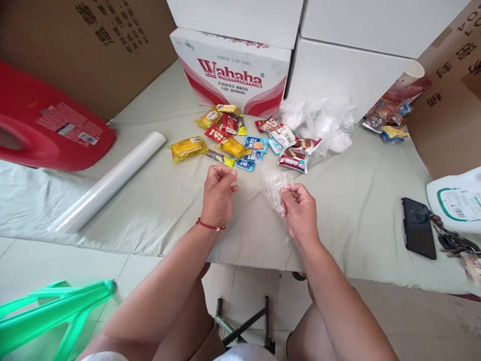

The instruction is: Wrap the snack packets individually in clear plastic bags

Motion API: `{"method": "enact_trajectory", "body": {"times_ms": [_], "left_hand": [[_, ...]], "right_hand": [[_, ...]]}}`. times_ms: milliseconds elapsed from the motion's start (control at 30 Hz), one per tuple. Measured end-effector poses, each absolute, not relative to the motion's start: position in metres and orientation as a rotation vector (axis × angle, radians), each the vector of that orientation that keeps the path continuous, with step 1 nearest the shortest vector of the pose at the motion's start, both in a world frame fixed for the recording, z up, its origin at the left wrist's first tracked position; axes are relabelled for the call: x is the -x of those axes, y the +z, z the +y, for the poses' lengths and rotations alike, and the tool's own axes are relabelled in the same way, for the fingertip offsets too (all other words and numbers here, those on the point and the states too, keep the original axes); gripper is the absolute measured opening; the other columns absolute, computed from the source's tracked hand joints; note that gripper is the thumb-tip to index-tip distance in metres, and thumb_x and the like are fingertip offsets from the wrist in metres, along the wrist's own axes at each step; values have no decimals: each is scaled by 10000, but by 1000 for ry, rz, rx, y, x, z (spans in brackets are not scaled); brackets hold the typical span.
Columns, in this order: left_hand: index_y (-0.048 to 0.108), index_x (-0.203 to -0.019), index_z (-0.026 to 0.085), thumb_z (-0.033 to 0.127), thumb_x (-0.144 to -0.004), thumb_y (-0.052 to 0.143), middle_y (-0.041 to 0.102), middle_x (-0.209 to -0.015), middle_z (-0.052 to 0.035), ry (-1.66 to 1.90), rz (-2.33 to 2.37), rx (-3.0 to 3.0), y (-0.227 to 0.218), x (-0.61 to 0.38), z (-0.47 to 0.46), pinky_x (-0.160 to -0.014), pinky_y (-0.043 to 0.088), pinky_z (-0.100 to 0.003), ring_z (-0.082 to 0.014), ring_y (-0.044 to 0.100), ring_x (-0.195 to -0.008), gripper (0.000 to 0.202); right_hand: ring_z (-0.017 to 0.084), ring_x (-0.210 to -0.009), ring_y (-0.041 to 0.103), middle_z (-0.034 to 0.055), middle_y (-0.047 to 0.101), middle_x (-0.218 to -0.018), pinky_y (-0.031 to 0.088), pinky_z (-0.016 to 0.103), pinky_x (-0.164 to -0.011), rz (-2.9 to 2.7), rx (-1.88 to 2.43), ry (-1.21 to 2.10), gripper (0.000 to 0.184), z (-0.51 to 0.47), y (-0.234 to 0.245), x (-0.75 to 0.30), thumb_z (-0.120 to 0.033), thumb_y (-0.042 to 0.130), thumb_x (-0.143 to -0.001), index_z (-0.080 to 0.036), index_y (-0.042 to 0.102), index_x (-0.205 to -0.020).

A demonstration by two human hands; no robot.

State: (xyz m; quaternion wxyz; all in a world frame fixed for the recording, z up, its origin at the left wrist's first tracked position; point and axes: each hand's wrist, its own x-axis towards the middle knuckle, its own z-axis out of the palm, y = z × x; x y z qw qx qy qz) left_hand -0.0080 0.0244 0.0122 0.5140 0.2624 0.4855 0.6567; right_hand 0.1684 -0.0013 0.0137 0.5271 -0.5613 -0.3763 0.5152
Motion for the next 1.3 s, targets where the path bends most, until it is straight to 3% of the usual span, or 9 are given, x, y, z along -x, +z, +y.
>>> {"method": "enact_trajectory", "body": {"times_ms": [133, 267, 467, 567, 667, 800, 900, 1100, 1300], "left_hand": [[566, -673, 193, 374, -797, 696, 564, -646, 23, 1326, 1041, -820, 10, -4, 16, -506, 381, -199, -84, 513, -560, 255], [670, -750, 175, 367, -756, 733, 657, -780, -15, 1146, 982, -823, 11, -18, 11, -536, 424, -197, -106, 603, -655, 202], [670, -815, 152, 645, -760, 728, 639, -768, -40, 982, 1000, -561, 6, -29, 13, -445, 379, -199, -113, 580, -598, 500], [638, -718, 160, 613, -734, 759, 604, -672, -16, 899, 913, -570, 3, -31, 13, -450, 368, -205, -114, 554, -580, 470], [598, -671, 171, 464, -690, 819, 566, -637, 23, 935, 847, -517, 1, -30, 16, -507, 423, -214, -100, 530, -575, 368], [590, -721, 170, 302, -678, 820, 650, -770, 2, 1029, 909, -448, 1, -21, 22, -555, 438, -185, -93, 604, -673, 268], [581, -752, 169, 337, -728, 799, 678, -811, -22, 1023, 945, -423, 2, -17, 24, -559, 446, -189, -96, 630, -669, 276], [618, -765, 161, 601, -760, 747, 592, -681, 6, 848, 902, -419, 6, -22, 17, -456, 382, -202, -88, 535, -533, 459], [562, -726, 172, 344, -690, 817, 594, -710, 31, 990, 905, -528, 6, -19, 18, -520, 400, -172, -69, 560, -595, 309]], "right_hand": [[101, -529, 523, -55, 567, -700, 449, 240, -491, -956, 1300, 1042, 316, -4, 15, -165, -471, 796, -791, -239, 594, -861], [138, -631, 589, -10, 619, -722, 519, 276, -590, -1035, 1236, 1080, 267, -10, 16, -162, -491, 706, -885, -225, 684, -866], [159, -667, 617, 15, 666, -747, 524, 288, -593, -1103, 1215, 1129, 285, -15, 14, -161, -502, 676, -910, -225, 723, -869], [152, -649, 609, 11, 662, -738, 525, 294, -616, -1172, 1171, 1168, 270, -18, 14, -162, -478, 664, -929, -222, 727, -872], [140, -657, 606, 11, 658, -759, 512, 291, -652, -1248, 1144, 1198, 235, -19, 12, -164, -428, 659, -949, -220, 747, -885], [133, -667, 601, 15, 672, -806, 495, 286, -653, -1233, 1139, 1180, 196, -17, 8, -170, -396, 677, -947, -226, 768, -911], [134, -672, 593, 18, 678, -813, 482, 281, -643, -1164, 1106, 1210, 185, -15, 8, -173, -390, 689, -939, -226, 772, -915], [132, -642, 547, 8, 627, -700, 451, 272, -625, -1026, 974, 1444, 219, -14, 16, -166, -388, 709, -913, -208, 752, -797], [123, -634, 525, 10, 622, -717, 426, 264, -614, -987, 1017, 1459, 230, -13, 13, -166, -394, 737, -884, -192, 740, -773]]}}
